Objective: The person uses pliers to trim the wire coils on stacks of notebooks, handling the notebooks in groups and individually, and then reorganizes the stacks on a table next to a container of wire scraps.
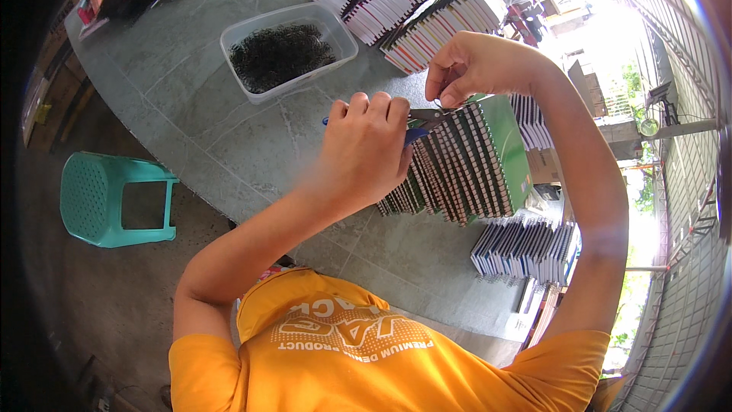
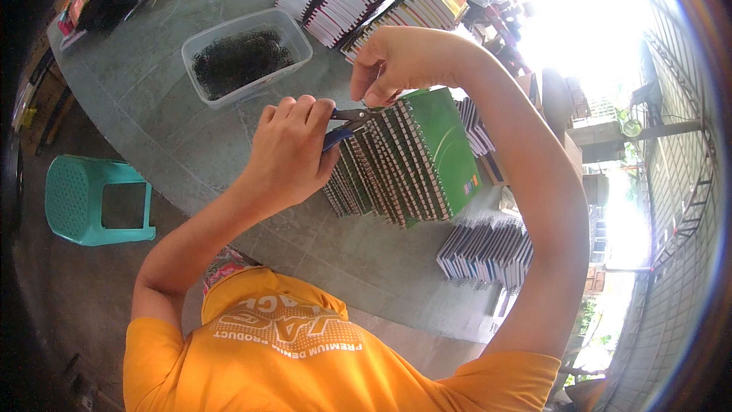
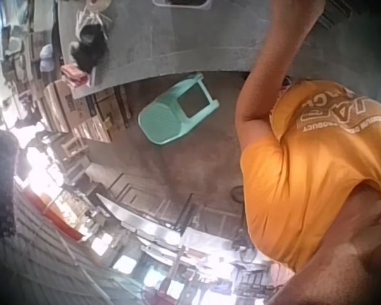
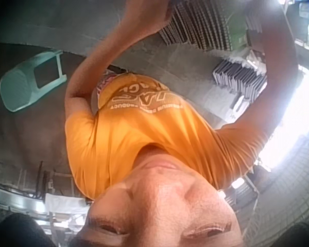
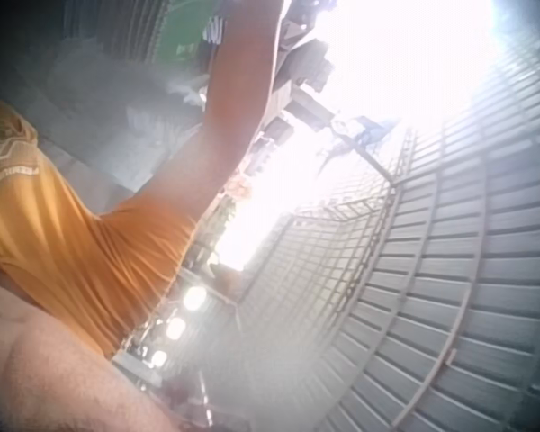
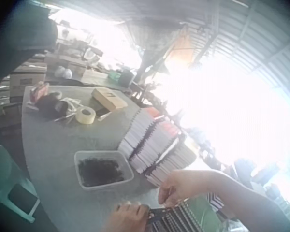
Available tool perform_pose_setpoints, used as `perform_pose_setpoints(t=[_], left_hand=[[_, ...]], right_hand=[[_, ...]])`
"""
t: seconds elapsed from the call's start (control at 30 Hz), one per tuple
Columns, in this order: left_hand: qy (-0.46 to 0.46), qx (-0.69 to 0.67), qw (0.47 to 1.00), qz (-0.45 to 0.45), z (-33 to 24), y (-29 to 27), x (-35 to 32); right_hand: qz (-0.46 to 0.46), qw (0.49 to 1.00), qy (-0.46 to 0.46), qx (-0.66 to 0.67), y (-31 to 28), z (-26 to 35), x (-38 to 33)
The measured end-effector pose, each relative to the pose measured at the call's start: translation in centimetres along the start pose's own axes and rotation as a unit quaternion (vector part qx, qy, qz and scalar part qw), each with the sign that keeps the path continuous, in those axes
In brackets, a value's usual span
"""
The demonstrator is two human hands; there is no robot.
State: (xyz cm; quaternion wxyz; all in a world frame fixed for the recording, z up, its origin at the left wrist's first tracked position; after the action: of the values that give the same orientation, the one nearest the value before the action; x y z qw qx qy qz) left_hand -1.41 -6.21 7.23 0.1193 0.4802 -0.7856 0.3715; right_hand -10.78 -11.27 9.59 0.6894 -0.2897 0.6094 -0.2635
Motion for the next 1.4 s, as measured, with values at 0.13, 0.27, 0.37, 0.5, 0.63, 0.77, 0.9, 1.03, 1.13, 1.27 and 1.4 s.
perform_pose_setpoints(t=[0.13, 0.27, 0.37, 0.5, 0.63, 0.77, 0.9, 1.03, 1.13, 1.27, 1.4], left_hand=[[-0.032, 0.026, 0.998, 0.048, -0.1, 0.5, -0.1], [-0.032, 0.039, 0.998, 0.044, -0.4, 0.9, 0.4], [-0.014, 0.044, 0.999, 0.012, -0.5, 0.9, 1.0], [-0.019, -0.02, 0.999, 0.043, 0.2, 1.7, 1.2], [-0.037, -0.063, 0.996, 0.048, 1.2, 2.1, 0.9], [-0.022, -0.05, 0.998, 0.029, 0.5, 0.7, 0.2], [-0.003, -0.035, 0.999, 0.014, -0.9, 0.1, 0.9], [-0.003, -0.003, 1.0, 0.008, -1.3, 0.5, 1.6], [-0.002, -0.026, 0.999, 0.023, -1.0, 1.2, 1.7], [-0.006, -0.054, 0.998, 0.031, 0.1, 1.7, 2.1], [-0.034, -0.15, 0.987, 0.044, 1.0, 1.9, 1.3]], right_hand=[[-0.013, 0.997, -0.006, 0.077, 0.0, -0.7, 0.0], [-0.034, 0.995, -0.009, 0.091, -0.1, -0.5, -0.1], [-0.037, 0.994, -0.013, 0.098, -0.1, -0.5, -0.1], [-0.046, 0.992, -0.029, 0.116, -0.1, -0.6, -0.3], [-0.055, 0.993, -0.021, 0.102, -0.2, -0.6, -0.7], [-0.061, 0.988, -0.022, 0.142, -0.3, -0.9, -0.8], [-0.065, 0.984, -0.023, 0.165, -0.1, -1.3, -0.6], [-0.064, 0.985, -0.018, 0.158, -0.1, -1.1, -0.7], [-0.067, 0.986, -0.013, 0.15, -0.1, -1.2, -0.8], [-0.083, 0.985, -0.014, 0.153, -0.2, -1.3, -0.7], [-0.057, 0.984, 0.0, 0.168, -0.1, -1.3, -0.3]])
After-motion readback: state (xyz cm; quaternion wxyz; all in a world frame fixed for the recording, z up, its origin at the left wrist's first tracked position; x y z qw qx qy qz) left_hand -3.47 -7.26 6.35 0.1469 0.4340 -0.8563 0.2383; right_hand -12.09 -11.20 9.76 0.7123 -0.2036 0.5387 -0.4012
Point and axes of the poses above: each hand's wrist, its own x-axis towards the middle knuckle, its own y-axis out of the palm, z = x × y, the point moved 10 cm from there along x, towards the middle knuckle, and after that the axes turned 14 degrees about -x, right-handed, at the moved point
